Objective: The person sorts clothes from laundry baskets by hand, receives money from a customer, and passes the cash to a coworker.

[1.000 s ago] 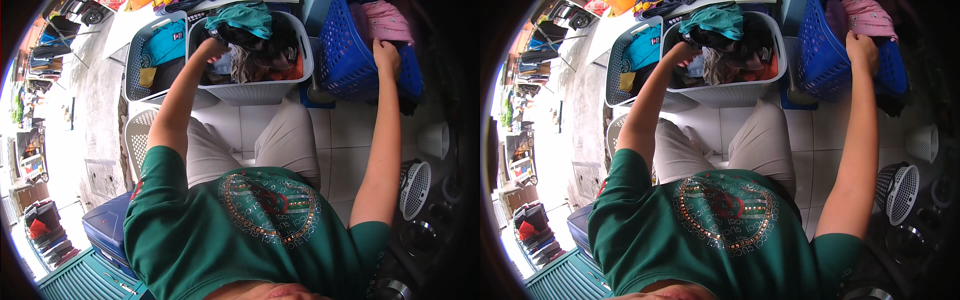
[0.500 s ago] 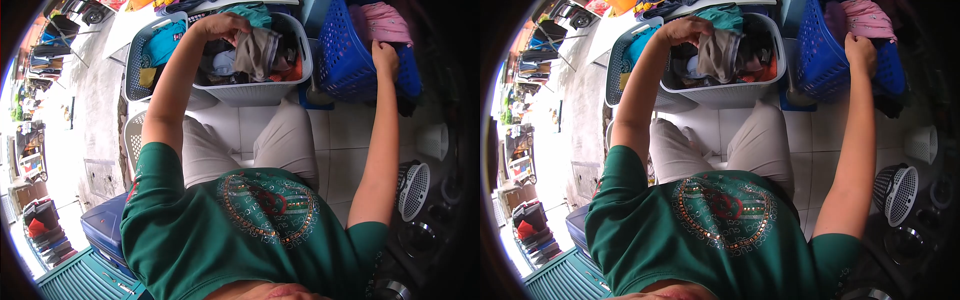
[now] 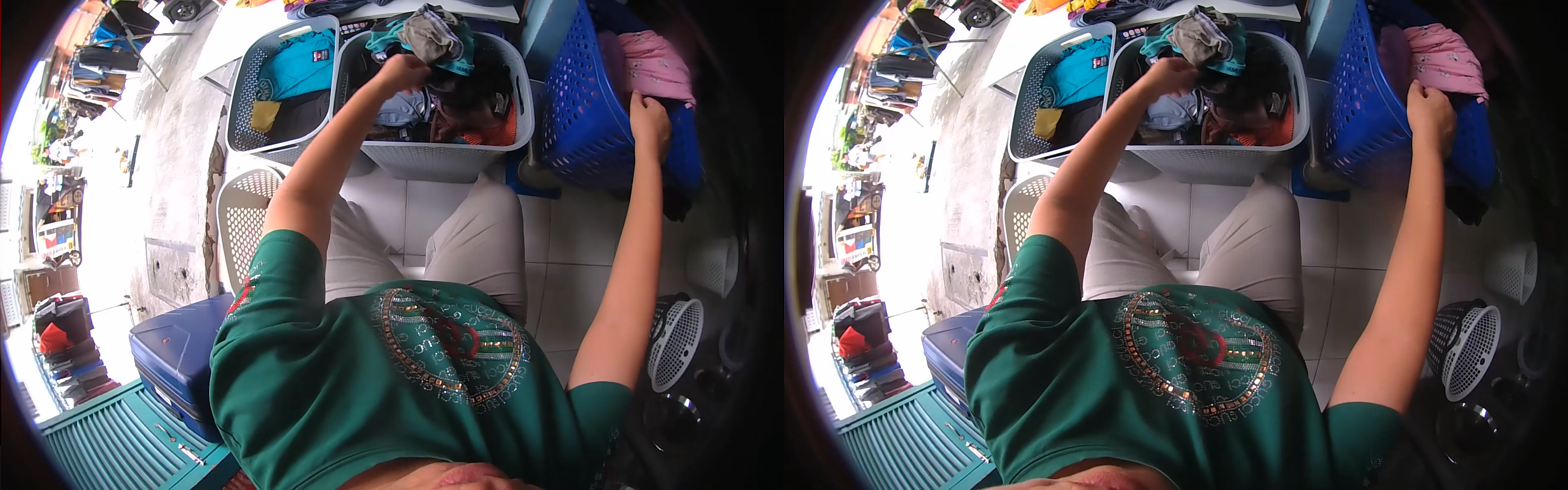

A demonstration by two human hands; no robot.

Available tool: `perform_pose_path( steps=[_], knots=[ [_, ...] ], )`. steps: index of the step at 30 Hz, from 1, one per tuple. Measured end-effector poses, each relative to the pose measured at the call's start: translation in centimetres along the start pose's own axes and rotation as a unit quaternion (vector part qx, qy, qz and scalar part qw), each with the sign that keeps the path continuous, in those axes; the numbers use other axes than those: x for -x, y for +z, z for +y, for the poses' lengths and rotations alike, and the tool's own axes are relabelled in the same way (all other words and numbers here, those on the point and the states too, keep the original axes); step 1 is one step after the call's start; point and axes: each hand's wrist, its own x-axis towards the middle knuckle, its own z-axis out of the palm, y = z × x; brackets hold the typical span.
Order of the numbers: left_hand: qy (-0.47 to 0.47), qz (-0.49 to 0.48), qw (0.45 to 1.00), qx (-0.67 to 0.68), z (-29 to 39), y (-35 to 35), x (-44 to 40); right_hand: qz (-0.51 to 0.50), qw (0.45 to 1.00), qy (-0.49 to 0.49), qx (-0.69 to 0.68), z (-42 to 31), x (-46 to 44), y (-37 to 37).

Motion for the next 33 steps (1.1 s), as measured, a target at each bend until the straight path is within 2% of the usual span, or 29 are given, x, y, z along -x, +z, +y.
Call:
perform_pose_path(
  steps=[4,5,7,9,11,12,14,15,16,17,18,19,20,24,26,27,29,30,31,33],
  knots=[
    [0.046,-0.208,0.969,-0.128,0.2,3.9,3.7,-0.013,1.0,0.005,0.008,0.2,-0.3,0.2],
    [0.046,-0.204,0.969,-0.127,-0.1,3.8,4.2,-0.011,1.0,0.001,0.007,0.1,-0.3,0.2],
    [0.042,-0.256,0.958,-0.124,-0.6,4.0,4.8,-0.009,1.0,0.005,0.009,0.1,-0.2,0.1],
    [0.034,-0.245,0.961,-0.126,-2.8,4.3,3.9,-0.005,1.0,0.013,0.013,-0.3,0.2,-0.3],
    [0.087,-0.24,0.92,-0.297,-5.1,4.8,2.3,-0.014,1.0,0.016,0.015,-0.2,-0.1,-0.1],
    [0.086,-0.238,0.922,-0.294,-5.0,5.4,2.4,-0.014,1.0,0.013,0.016,0.0,-0.2,0.1],
    [0.011,-0.086,0.959,-0.271,-0.4,6.1,4.8,-0.003,1.0,0.008,0.024,0.5,-0.8,0.6],
    [-0.022,-0.092,0.964,-0.25,-0.4,7.4,3.9,-0.003,1.0,0.0,0.023,0.6,-0.9,0.6],
    [-0.007,-0.06,0.958,-0.279,-0.8,9.0,3.6,-0.006,0.999,-0.001,0.037,0.7,-1.0,0.5],
    [-0.028,-0.107,0.952,-0.285,1.2,9.2,4.4,-0.008,0.999,-0.005,0.05,0.5,-1.0,0.4],
    [-0.017,-0.102,0.931,-0.351,0.9,10.7,3.7,0.001,0.999,-0.011,0.045,0.6,-1.0,0.5],
    [-0.026,-0.071,0.933,-0.352,0.1,12.1,2.9,0.011,0.999,-0.017,0.04,0.8,-1.1,0.7],
    [-0.039,0.029,0.949,-0.31,-1.6,13.7,1.6,0.019,0.999,-0.024,0.04,1.2,-1.4,1.0],
    [-0.009,0.04,0.966,-0.255,1.3,12.1,3.4,0.001,0.999,-0.028,0.046,1.6,-2.5,1.4],
    [0.086,0.136,0.983,-0.083,3.6,10.6,5.1,0.001,0.999,-0.029,0.045,1.2,-2.1,1.3],
    [0.097,0.144,0.985,0.007,4.8,9.4,5.8,0.004,0.999,-0.023,0.042,1.2,-1.8,1.0],
    [0.12,0.163,0.968,0.149,6.7,7.8,7.6,0.016,0.999,-0.005,0.029,0.2,-0.5,0.3],
    [0.117,0.109,0.936,0.314,8.4,6.5,9.8,0.031,0.999,-0.002,0.016,-0.2,0.2,0.0],
    [0.108,0.11,0.91,0.384,10.2,5.2,12.4,0.031,0.999,0.023,0.004,-1.1,1.5,-0.9],
    [0.134,0.108,0.862,0.477,10.0,4.5,14.4,0.052,0.999,0.014,-0.008,-0.9,1.4,-0.7]
  ],
)
